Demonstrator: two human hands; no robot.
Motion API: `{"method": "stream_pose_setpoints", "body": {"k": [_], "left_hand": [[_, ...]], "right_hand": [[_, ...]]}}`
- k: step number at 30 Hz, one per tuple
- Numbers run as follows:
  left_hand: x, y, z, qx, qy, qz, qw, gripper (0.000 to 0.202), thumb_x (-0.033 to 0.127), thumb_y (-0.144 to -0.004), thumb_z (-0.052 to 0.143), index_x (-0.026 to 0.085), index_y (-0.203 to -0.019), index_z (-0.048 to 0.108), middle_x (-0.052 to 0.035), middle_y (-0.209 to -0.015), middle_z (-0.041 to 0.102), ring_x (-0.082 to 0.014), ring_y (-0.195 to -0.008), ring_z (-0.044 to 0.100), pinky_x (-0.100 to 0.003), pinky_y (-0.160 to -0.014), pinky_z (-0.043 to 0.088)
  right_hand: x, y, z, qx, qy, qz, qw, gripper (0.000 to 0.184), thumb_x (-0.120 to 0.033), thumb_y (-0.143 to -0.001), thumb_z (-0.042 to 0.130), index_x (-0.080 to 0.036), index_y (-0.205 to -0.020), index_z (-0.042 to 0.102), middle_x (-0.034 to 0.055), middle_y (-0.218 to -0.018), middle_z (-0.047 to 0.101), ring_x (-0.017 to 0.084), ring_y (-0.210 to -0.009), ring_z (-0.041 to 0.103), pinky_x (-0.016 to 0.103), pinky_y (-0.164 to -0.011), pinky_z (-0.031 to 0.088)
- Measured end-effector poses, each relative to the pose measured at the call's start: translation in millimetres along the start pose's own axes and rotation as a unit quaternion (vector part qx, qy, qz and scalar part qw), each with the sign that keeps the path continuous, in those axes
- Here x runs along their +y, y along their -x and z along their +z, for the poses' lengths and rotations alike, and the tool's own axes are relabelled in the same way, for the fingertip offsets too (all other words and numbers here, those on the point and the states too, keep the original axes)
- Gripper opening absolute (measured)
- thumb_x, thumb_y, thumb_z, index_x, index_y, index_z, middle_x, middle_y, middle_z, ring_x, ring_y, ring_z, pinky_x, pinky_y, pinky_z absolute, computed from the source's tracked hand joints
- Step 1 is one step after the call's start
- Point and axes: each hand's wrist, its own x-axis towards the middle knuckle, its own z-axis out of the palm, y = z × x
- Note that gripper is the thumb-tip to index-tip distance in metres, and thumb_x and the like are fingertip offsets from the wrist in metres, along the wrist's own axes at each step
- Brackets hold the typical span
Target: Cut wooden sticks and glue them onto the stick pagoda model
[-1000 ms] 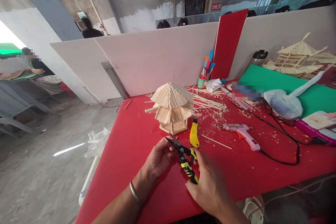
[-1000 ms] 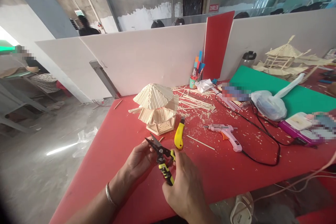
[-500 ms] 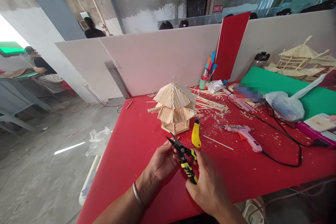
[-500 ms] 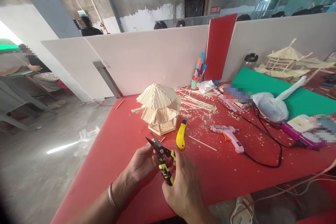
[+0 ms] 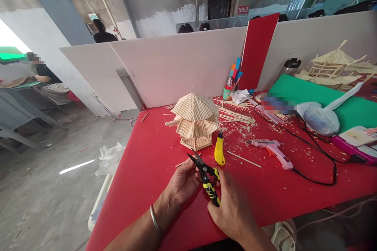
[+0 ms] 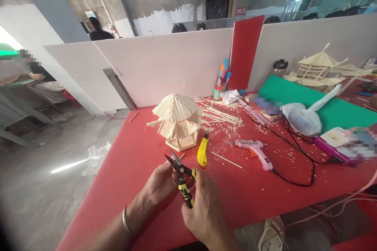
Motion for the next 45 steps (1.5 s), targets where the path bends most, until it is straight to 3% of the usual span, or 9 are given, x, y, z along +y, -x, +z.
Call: {"method": "stream_pose_setpoints", "body": {"k": [9,19,24,30,45], "left_hand": [[-3,2,1.8,-0.007,-0.064,0.03,0.998,0.016,0.019,-0.073,0.074,0.013,-0.069,0.06,0.001,-0.061,0.053,-0.0091,-0.052,0.049,-0.03,-0.067,0.052],[-3,-2,0.5,-0.017,0.031,-0.001,0.999,0.01,0.008,-0.071,0.073,0.009,-0.074,0.063,-0.0011,-0.063,0.054,-0.0068,-0.056,0.053,-0.013,-0.052,0.046],[2,-2,1.4,-0.017,0.042,0.013,0.999,0.01,0.008,-0.073,0.072,0.009,-0.073,0.062,-0.0008,-0.065,0.054,-0.0063,-0.057,0.052,-0.014,-0.053,0.047],[1,-3,-2.3,0.003,0.04,0.008,0.999,0.012,0.009,-0.077,0.068,0.01,-0.068,0.061,-0.0015,-0.063,0.054,-0.0075,-0.056,0.052,-0.015,-0.053,0.048],[-1,0,2.8,0.029,0.02,0.008,0.999,0.012,0.008,-0.079,0.063,0.008,-0.067,0.063,-0.0029,-0.057,0.055,-0.0085,-0.052,0.052,-0.016,-0.052,0.046]], "right_hand": [[-1,-1,-5,-0.017,0.035,0.004,0.999,0.056,-0.014,-0.068,0.05,-0.017,-0.124,0.046,0.0098,-0.107,0.062,0.024,-0.096,0.061,0.033,-0.083,0.048],[2,0,3,-0.039,0.029,0.051,0.997,0.043,-0.011,-0.072,0.05,-0.019,-0.115,0.053,0.0074,-0.099,0.067,0.021,-0.087,0.066,0.028,-0.073,0.048],[-1,-1,-5,-0.018,0.006,0.06,0.998,0.052,-0.013,-0.069,0.05,-0.019,-0.121,0.048,0.0056,-0.094,0.066,0.02,-0.084,0.064,0.028,-0.072,0.048],[4,-2,-11,0.014,0.027,0.003,1.0,0.065,-0.016,-0.067,0.052,-0.017,-0.131,0.041,0.0095,-0.109,0.063,0.023,-0.096,0.061,0.033,-0.085,0.047],[4,1,-2,0.029,0.026,-0.021,0.999,0.063,-0.014,-0.067,0.051,-0.019,-0.129,0.04,0.0083,-0.107,0.062,0.023,-0.093,0.061,0.035,-0.081,0.048]]}}
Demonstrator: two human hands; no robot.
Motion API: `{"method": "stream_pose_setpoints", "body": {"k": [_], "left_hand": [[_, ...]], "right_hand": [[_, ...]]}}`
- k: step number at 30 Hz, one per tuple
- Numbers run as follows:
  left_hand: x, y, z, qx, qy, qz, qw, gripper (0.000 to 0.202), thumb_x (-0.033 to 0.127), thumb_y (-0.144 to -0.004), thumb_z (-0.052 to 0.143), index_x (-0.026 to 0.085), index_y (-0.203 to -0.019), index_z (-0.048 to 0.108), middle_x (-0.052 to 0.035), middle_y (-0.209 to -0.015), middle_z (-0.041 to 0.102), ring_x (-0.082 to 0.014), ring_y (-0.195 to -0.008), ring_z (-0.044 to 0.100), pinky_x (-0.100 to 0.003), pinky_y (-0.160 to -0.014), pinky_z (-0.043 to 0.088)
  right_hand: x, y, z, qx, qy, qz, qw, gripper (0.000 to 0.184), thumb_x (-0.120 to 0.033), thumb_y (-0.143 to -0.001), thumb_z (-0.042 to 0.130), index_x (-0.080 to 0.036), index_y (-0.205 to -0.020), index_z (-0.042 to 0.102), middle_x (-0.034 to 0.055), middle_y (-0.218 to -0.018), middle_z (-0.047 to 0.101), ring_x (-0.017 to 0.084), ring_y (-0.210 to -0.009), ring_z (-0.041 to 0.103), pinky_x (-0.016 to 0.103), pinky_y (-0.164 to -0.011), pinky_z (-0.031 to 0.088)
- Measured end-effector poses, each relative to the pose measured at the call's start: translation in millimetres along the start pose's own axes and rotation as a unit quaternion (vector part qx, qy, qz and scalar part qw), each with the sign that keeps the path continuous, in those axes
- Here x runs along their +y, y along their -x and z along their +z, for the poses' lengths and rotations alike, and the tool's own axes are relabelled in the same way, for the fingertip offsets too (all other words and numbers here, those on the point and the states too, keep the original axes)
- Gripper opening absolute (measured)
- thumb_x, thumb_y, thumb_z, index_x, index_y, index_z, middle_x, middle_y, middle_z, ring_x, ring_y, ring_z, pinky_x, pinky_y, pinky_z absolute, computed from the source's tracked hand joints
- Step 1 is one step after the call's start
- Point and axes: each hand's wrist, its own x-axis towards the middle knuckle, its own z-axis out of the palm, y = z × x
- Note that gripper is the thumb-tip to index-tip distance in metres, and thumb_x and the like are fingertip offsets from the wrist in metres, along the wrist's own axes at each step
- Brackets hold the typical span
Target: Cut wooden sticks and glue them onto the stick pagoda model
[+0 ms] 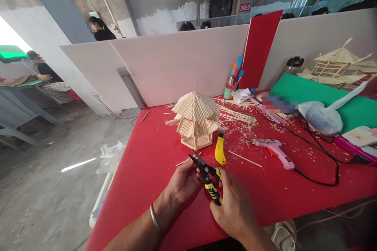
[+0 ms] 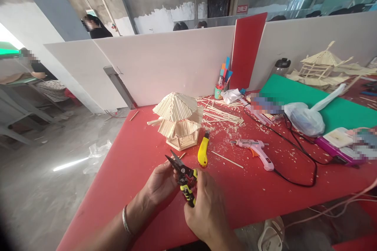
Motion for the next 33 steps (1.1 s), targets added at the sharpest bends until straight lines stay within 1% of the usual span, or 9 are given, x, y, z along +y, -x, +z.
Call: {"method": "stream_pose_setpoints", "body": {"k": [5,11,16,20,27,33], "left_hand": [[0,1,1.1,-0.007,-0.001,-0.006,1.0,0.014,0.009,-0.079,0.062,0.008,-0.065,0.063,-0.0033,-0.058,0.056,-0.0081,-0.05,0.051,-0.017,-0.053,0.047],[0,1,0.4,-0.01,0.014,-0.011,1.0,0.012,0.007,-0.077,0.063,0.006,-0.065,0.064,-0.0045,-0.058,0.056,-0.0091,-0.051,0.053,-0.017,-0.052,0.047],[0,0,-1.1,-0.012,0.018,-0.011,1.0,0.009,0.006,-0.075,0.064,0.006,-0.066,0.064,-0.0046,-0.058,0.056,-0.0098,-0.052,0.054,-0.017,-0.051,0.047],[-1,1,-0.6,-0.017,0.017,-0.016,1.0,0.01,0.007,-0.076,0.064,0.007,-0.066,0.064,-0.0041,-0.058,0.055,-0.0093,-0.052,0.053,-0.017,-0.053,0.047],[-3,2,-0.4,-0.014,0.014,-0.011,1.0,0.014,0.009,-0.08,0.06,0.007,-0.067,0.064,-0.0032,-0.059,0.056,-0.0084,-0.051,0.05,-0.019,-0.055,0.047],[-2,2,-0.7,-0.006,0.014,-0.019,1.0,0.016,0.01,-0.08,0.061,0.008,-0.064,0.062,-0.0025,-0.058,0.054,-0.0094,-0.051,0.051,-0.022,-0.059,0.048]], "right_hand": [[0,1,-1,-0.011,-0.004,0.005,1.0,0.064,-0.013,-0.067,0.05,-0.019,-0.13,0.039,0.0075,-0.105,0.063,0.022,-0.09,0.062,0.034,-0.078,0.048],[-2,0,-2,-0.01,0.001,0.002,1.0,0.066,-0.013,-0.066,0.051,-0.02,-0.13,0.039,0.0076,-0.107,0.063,0.022,-0.089,0.062,0.032,-0.077,0.048],[-3,0,-3,-0.007,-0.003,0.002,1.0,0.062,-0.012,-0.067,0.049,-0.019,-0.127,0.041,0.007,-0.103,0.063,0.022,-0.09,0.062,0.033,-0.079,0.048],[-1,2,-1,-0.016,0.0,0.0,1.0,0.059,-0.013,-0.068,0.048,-0.019,-0.126,0.041,0.0079,-0.104,0.063,0.022,-0.091,0.062,0.032,-0.078,0.048],[-1,3,6,-0.003,0.028,0.01,1.0,0.057,-0.015,-0.068,0.049,-0.017,-0.124,0.042,0.009,-0.101,0.063,0.024,-0.089,0.062,0.033,-0.076,0.049],[0,4,6,0.004,0.01,0.009,1.0,0.063,-0.015,-0.067,0.05,-0.019,-0.129,0.039,0.0071,-0.102,0.062,0.023,-0.091,0.062,0.035,-0.079,0.049]]}}
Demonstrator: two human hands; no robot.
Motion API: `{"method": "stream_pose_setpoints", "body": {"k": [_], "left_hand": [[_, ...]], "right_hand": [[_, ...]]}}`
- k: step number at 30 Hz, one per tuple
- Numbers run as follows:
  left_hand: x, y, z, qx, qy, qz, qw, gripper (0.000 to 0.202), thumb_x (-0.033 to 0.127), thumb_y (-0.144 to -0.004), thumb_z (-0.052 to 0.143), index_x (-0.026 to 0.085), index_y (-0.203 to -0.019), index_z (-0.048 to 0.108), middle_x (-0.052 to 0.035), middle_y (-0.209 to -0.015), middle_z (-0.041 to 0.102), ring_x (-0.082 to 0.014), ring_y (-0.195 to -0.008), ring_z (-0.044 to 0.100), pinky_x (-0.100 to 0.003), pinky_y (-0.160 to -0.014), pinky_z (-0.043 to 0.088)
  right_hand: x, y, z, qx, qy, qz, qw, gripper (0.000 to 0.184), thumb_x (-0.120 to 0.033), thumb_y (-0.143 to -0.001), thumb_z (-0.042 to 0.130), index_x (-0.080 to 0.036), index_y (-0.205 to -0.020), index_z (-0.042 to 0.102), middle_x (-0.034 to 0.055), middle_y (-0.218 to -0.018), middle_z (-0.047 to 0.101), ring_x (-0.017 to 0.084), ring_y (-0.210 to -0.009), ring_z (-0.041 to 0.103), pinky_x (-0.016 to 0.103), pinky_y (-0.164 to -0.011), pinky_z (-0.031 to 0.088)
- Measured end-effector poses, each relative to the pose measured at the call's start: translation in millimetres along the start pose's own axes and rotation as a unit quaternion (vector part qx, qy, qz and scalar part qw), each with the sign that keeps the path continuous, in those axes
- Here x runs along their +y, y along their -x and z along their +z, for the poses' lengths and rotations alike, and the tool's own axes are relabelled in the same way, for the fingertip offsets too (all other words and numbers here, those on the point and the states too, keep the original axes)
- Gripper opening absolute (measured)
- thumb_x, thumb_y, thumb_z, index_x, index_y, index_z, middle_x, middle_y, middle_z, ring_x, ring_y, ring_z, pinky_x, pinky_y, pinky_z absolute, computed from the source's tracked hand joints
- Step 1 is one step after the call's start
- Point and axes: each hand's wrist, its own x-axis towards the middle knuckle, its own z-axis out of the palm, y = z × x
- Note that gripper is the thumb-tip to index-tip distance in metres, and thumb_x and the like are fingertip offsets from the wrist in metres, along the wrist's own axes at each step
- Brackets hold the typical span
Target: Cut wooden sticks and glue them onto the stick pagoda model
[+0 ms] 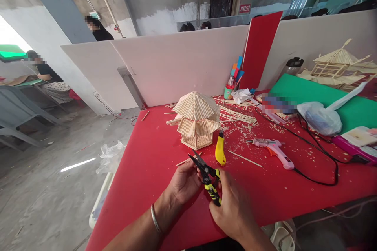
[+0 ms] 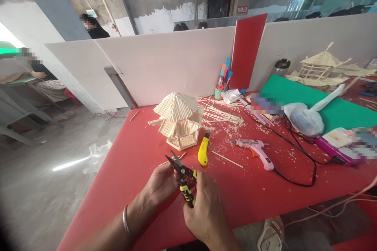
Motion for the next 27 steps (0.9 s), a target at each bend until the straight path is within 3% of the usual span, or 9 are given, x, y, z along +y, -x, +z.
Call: {"method": "stream_pose_setpoints", "body": {"k": [12,21,27], "left_hand": [[1,2,1.5,0.001,-0.009,-0.001,1.0,0.011,0.009,-0.077,0.064,0.009,-0.066,0.062,-0.0018,-0.059,0.055,-0.0085,-0.05,0.05,-0.022,-0.059,0.049],[0,1,2.3,-0.026,0.004,0.011,1.0,0.011,0.007,-0.076,0.067,0.009,-0.067,0.061,-0.0019,-0.059,0.054,-0.0084,-0.053,0.052,-0.016,-0.053,0.045],[1,1,1.1,-0.009,-0.01,0.017,1.0,0.01,0.01,-0.077,0.068,0.009,-0.068,0.062,-0.0027,-0.059,0.055,-0.01,-0.054,0.053,-0.02,-0.056,0.048]], "right_hand": [[-4,-3,-8,-0.003,-0.014,-0.014,1.0,0.061,-0.012,-0.066,0.049,-0.019,-0.127,0.042,0.0072,-0.103,0.064,0.021,-0.089,0.063,0.03,-0.077,0.049],[3,-1,2,-0.032,0.001,0.013,0.999,0.05,-0.012,-0.071,0.048,-0.018,-0.12,0.044,0.008,-0.097,0.065,0.022,-0.084,0.065,0.03,-0.07,0.048],[-2,-1,-3,-0.002,0.006,0.001,1.0,0.062,-0.013,-0.068,0.051,-0.019,-0.128,0.04,0.0068,-0.101,0.064,0.023,-0.088,0.063,0.033,-0.076,0.047]]}}
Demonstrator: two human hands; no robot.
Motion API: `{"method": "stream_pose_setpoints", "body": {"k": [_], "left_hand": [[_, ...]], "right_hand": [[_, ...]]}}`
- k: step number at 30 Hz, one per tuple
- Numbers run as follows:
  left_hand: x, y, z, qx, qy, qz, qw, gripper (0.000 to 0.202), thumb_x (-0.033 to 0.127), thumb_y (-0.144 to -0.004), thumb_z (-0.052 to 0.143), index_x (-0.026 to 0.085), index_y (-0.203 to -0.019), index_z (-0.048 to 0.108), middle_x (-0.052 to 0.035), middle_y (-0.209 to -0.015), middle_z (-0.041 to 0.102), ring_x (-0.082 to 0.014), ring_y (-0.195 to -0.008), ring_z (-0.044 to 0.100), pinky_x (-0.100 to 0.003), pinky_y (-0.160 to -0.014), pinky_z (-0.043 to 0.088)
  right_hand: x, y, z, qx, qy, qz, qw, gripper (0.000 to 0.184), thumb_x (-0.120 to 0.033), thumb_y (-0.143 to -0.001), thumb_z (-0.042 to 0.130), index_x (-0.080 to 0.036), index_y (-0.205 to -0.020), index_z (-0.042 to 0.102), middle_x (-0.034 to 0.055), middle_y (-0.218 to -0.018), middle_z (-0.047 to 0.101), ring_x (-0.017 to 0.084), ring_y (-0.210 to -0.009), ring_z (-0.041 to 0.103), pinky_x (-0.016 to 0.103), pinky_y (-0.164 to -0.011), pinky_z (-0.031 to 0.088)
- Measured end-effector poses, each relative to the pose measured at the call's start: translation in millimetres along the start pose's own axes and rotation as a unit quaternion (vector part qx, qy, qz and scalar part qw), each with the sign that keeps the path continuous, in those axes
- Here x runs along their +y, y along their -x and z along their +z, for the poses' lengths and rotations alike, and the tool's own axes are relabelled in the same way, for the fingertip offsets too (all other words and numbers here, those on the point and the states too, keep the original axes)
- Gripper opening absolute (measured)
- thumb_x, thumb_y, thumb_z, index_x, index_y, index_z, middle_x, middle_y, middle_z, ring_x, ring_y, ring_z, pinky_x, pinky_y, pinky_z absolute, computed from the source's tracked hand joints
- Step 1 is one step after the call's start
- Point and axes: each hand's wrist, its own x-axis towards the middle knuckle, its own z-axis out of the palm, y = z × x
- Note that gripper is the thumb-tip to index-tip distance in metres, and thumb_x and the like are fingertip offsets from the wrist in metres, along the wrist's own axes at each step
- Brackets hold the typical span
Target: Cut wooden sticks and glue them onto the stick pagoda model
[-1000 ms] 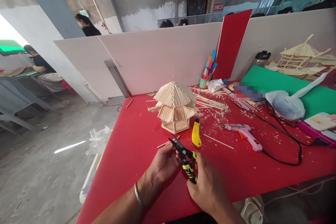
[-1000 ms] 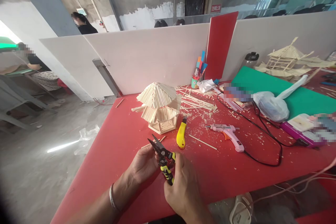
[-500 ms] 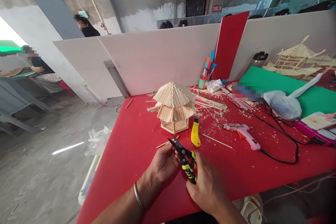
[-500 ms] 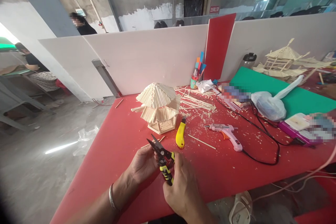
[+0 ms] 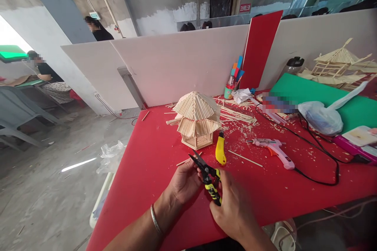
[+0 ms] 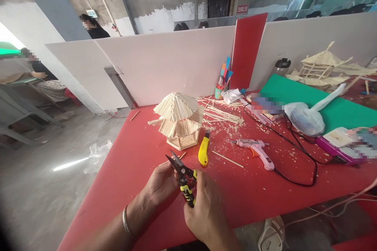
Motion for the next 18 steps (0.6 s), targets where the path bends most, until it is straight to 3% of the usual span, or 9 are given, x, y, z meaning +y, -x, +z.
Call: {"method": "stream_pose_setpoints", "body": {"k": [8,18], "left_hand": [[-0.1,-0.6,-1.4,0.003,-0.005,-0.009,1.0,0.012,0.01,-0.079,0.064,0.009,-0.067,0.062,-0.0028,-0.059,0.055,-0.0098,-0.053,0.052,-0.021,-0.057,0.049],[1.7,-0.9,2.2,0.006,0.019,-0.01,1.0,0.01,0.006,-0.079,0.062,0.009,-0.07,0.061,-0.0019,-0.062,0.053,-0.008,-0.055,0.052,-0.016,-0.052,0.045]], "right_hand": [[-1.7,-0.7,-2.9,0.022,-0.002,-0.008,1.0,0.061,-0.013,-0.066,0.05,-0.02,-0.126,0.042,0.007,-0.1,0.063,0.023,-0.089,0.062,0.033,-0.077,0.047],[5.0,-4.5,-7.0,-0.062,0.015,0.038,0.997,0.049,-0.011,-0.07,0.053,-0.02,-0.117,0.05,0.0045,-0.09,0.067,0.021,-0.081,0.066,0.027,-0.066,0.044]]}}
